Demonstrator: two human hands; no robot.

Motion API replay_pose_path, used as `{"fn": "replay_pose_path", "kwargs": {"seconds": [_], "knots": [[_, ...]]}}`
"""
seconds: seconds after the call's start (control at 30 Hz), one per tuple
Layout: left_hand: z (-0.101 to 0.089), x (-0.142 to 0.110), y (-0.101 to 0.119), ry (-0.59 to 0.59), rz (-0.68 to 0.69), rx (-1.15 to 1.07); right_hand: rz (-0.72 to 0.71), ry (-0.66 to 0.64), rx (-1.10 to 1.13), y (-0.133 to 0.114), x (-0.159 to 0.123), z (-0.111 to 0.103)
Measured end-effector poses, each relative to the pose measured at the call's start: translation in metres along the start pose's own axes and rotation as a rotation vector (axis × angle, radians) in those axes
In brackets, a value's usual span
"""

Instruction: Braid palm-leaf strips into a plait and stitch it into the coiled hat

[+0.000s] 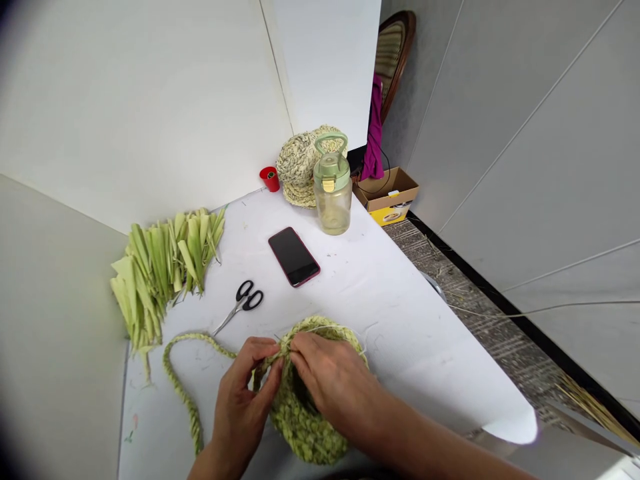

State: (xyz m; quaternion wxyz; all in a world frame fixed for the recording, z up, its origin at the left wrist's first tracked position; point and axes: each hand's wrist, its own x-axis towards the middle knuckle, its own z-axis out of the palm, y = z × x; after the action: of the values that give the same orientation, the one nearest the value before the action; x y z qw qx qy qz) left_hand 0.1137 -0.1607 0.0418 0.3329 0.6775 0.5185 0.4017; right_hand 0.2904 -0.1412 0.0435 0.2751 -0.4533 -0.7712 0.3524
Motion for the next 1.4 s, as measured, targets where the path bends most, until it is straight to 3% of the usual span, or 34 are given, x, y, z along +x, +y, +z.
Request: {"fn": "replay_pose_path", "kwargs": {"seconds": [0.17, 0.43, 0.97, 1.3, 1.4], "knots": [[-0.001, -0.001, 0.001, 0.041, 0.015, 0.003, -0.03, -0.018, -0.077, -0.002, -0.005, -0.005], [-0.001, 0.002, 0.003, 0.073, -0.006, 0.038, 0.04, -0.04, -0.111, -0.005, -0.013, -0.007], [0.0, 0.001, 0.001, 0.046, 0.034, 0.066, 0.066, -0.019, -0.01, -0.006, -0.013, -0.006], [0.003, 0.002, 0.007, 0.035, 0.078, 0.079, -0.007, 0.036, -0.072, -0.002, -0.005, -0.002], [0.005, 0.004, 0.004, 0.075, 0.1, 0.08, -0.099, 0.075, -0.125, 0.002, -0.002, -0.005]]}}
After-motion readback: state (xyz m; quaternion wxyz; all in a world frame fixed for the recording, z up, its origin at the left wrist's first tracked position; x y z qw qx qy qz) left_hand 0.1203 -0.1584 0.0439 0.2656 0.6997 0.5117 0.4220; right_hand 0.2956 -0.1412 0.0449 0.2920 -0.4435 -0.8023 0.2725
